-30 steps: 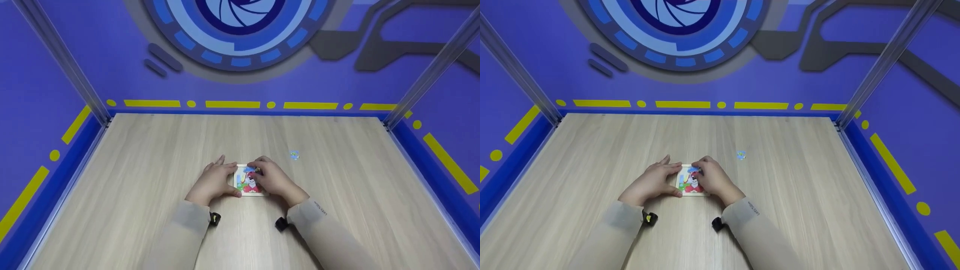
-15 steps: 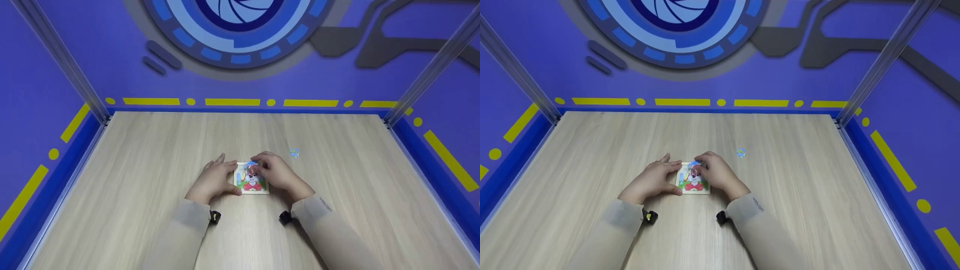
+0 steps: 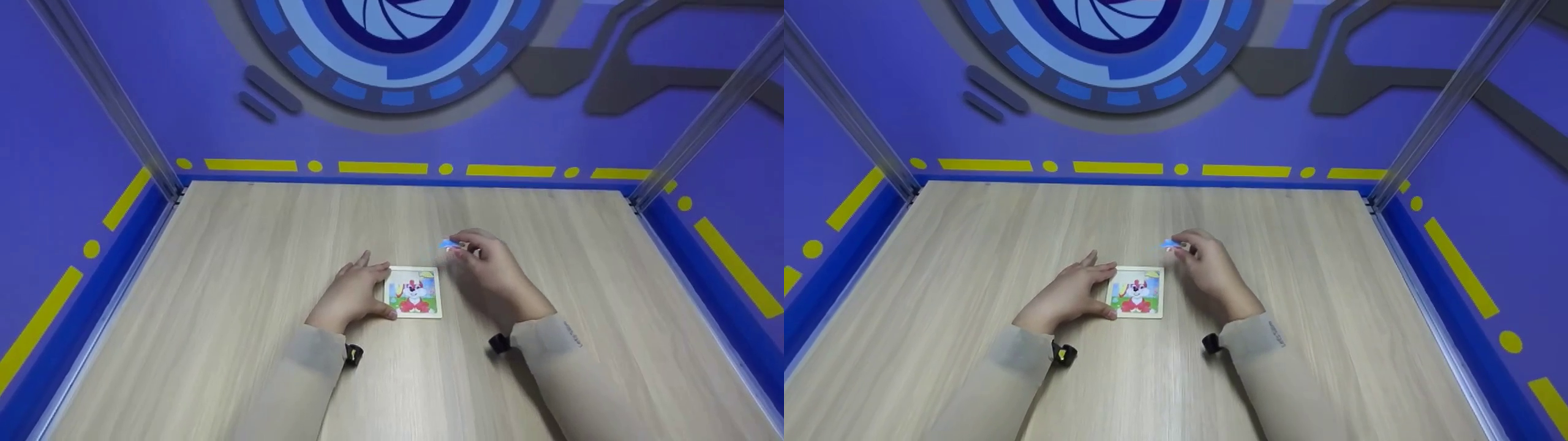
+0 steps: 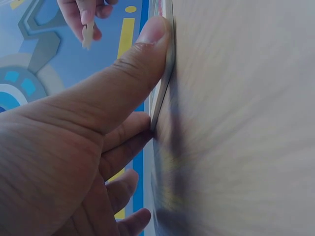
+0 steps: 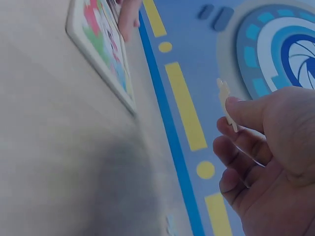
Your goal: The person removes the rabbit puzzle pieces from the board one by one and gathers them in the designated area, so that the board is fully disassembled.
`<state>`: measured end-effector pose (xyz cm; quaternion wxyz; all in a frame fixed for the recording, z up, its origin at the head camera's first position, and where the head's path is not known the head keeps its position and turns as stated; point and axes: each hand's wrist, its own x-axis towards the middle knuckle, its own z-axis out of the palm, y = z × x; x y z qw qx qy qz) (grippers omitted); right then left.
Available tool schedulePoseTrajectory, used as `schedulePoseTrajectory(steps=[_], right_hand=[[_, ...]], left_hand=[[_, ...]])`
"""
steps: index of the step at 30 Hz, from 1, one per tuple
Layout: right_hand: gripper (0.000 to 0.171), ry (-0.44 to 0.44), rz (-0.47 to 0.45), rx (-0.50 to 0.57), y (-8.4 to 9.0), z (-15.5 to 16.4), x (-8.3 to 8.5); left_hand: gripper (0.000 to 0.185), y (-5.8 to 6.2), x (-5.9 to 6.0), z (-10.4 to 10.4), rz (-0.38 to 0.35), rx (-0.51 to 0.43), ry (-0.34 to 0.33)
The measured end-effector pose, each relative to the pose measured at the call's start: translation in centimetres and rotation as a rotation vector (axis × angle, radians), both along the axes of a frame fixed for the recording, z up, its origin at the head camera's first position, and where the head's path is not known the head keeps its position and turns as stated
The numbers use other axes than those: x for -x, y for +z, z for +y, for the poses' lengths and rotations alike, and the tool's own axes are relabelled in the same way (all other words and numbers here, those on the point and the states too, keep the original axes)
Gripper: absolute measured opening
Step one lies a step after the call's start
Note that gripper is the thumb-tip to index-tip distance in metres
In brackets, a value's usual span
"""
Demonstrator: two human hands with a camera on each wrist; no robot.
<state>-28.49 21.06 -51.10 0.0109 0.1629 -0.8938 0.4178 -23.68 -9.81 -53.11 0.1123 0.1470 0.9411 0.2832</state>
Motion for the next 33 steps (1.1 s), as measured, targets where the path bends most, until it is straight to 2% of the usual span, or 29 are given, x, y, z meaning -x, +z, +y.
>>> schedulePoseTrajectory(steps=[8, 18, 26, 33], right_hand=[[0.036, -0.048, -0.004, 0.027, -0.3, 2.1, -0.1], [0.035, -0.096, -0.08, 0.073, -0.8, 3.7, 0.6], [0.031, -0.11, -0.067, 0.052, -1.6, 5.4, 1.7], [0.038, -0.14, -0.068, 0.034, -2.1, 7.5, 2.2]], left_hand=[[0.099, 0.1, 0.0, 0.0, 0.006, 0.009, 0.004], [0.099, -0.2, 0.0, 0.1, 0.008, 0.017, 0.007], [0.099, -0.1, -0.2, -0.1, -0.004, 0.006, 0.017], [0.1, 0.0, -0.1, 0.0, -0.006, 0.007, 0.013]])
